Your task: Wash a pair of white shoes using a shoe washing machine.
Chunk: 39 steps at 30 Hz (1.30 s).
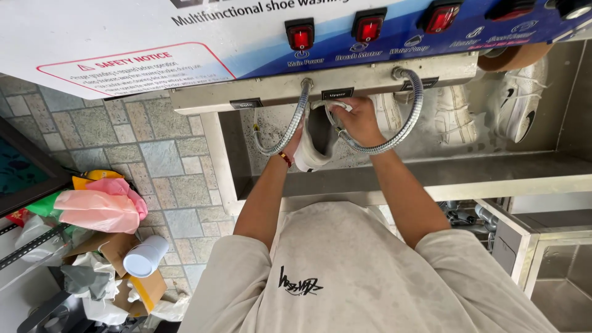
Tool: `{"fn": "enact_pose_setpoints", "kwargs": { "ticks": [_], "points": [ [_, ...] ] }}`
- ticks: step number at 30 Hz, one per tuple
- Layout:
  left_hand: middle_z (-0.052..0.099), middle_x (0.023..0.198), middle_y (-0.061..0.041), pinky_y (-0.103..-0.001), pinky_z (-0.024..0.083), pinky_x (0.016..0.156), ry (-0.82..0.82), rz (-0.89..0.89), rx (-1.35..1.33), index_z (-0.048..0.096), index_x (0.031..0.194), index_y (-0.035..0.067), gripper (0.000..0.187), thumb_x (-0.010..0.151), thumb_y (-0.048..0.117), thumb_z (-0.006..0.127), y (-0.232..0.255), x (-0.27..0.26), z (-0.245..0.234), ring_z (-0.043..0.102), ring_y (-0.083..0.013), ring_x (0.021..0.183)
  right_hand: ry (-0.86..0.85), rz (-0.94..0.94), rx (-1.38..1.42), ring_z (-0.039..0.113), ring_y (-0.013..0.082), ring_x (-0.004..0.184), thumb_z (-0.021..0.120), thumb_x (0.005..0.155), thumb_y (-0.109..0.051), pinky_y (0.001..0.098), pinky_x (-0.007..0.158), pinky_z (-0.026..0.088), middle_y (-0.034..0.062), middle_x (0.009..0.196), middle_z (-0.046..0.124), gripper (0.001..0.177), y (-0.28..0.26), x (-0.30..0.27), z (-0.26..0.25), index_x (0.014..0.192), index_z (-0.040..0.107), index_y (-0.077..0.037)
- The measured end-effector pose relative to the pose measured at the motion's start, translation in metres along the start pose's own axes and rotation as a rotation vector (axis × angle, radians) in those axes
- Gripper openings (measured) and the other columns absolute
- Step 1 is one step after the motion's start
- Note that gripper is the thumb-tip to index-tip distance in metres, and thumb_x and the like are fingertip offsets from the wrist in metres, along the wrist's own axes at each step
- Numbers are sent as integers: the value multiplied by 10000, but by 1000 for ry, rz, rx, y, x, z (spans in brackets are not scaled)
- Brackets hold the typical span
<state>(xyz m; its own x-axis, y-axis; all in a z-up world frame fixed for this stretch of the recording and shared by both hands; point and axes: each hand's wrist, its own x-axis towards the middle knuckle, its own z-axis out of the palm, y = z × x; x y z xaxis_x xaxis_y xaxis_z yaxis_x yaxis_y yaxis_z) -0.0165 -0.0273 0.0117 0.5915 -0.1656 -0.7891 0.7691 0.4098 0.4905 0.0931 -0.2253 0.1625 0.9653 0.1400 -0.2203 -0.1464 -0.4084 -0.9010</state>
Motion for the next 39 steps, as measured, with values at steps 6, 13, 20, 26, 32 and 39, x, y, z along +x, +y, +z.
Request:
{"fn": "enact_pose_setpoints", "kwargs": {
  "ticks": [6,13,20,26,32,39],
  "points": [
    [386,1597,-130,-377,392,1164,26,95,21,228,1625,157,692,1060,527,376,19,-22,7,433,-256,1442,-55,120,477,632,147,1128,687,1033,-166,307,977,524,96,1268,667,377,104,30,39,1329,563,32],
    [352,1619,-120,-376,337,1209,54,204,50,215,1629,148,714,1059,546,372,38,-39,15,389,-242,1473,-38,531,1011,592,226,1023,674,1073,-208,358,894,512,132,1191,619,306,171,60,50,1261,559,3],
    [318,1640,-109,-374,281,1253,72,301,84,201,1634,139,736,1058,566,368,32,-24,13,345,-228,1505,-65,405,1123,665,210,1124,702,915,-169,358,960,559,78,1222,677,404,73,38,35,1284,600,-39],
    [358,1627,-152,-395,267,1269,44,346,140,295,1584,77,744,1044,565,447,-9,61,-15,353,-244,1515,-65,365,1030,677,194,1083,698,979,-156,348,949,573,109,1191,691,339,62,43,27,1257,618,22],
    [689,1283,-222,-418,436,1109,1,340,291,707,1220,-38,573,899,437,716,68,23,49,619,-266,1227,-55,359,946,684,212,1002,715,929,-43,348,851,569,114,1145,689,329,72,38,23,1231,613,39],
    [772,1085,-152,-365,537,1005,20,384,-23,771,1063,-21,293,871,196,817,76,5,69,725,-199,1046,-62,258,914,645,230,1164,752,848,41,339,1016,543,127,1269,633,479,76,36,17,1286,561,53]
  ]
}}
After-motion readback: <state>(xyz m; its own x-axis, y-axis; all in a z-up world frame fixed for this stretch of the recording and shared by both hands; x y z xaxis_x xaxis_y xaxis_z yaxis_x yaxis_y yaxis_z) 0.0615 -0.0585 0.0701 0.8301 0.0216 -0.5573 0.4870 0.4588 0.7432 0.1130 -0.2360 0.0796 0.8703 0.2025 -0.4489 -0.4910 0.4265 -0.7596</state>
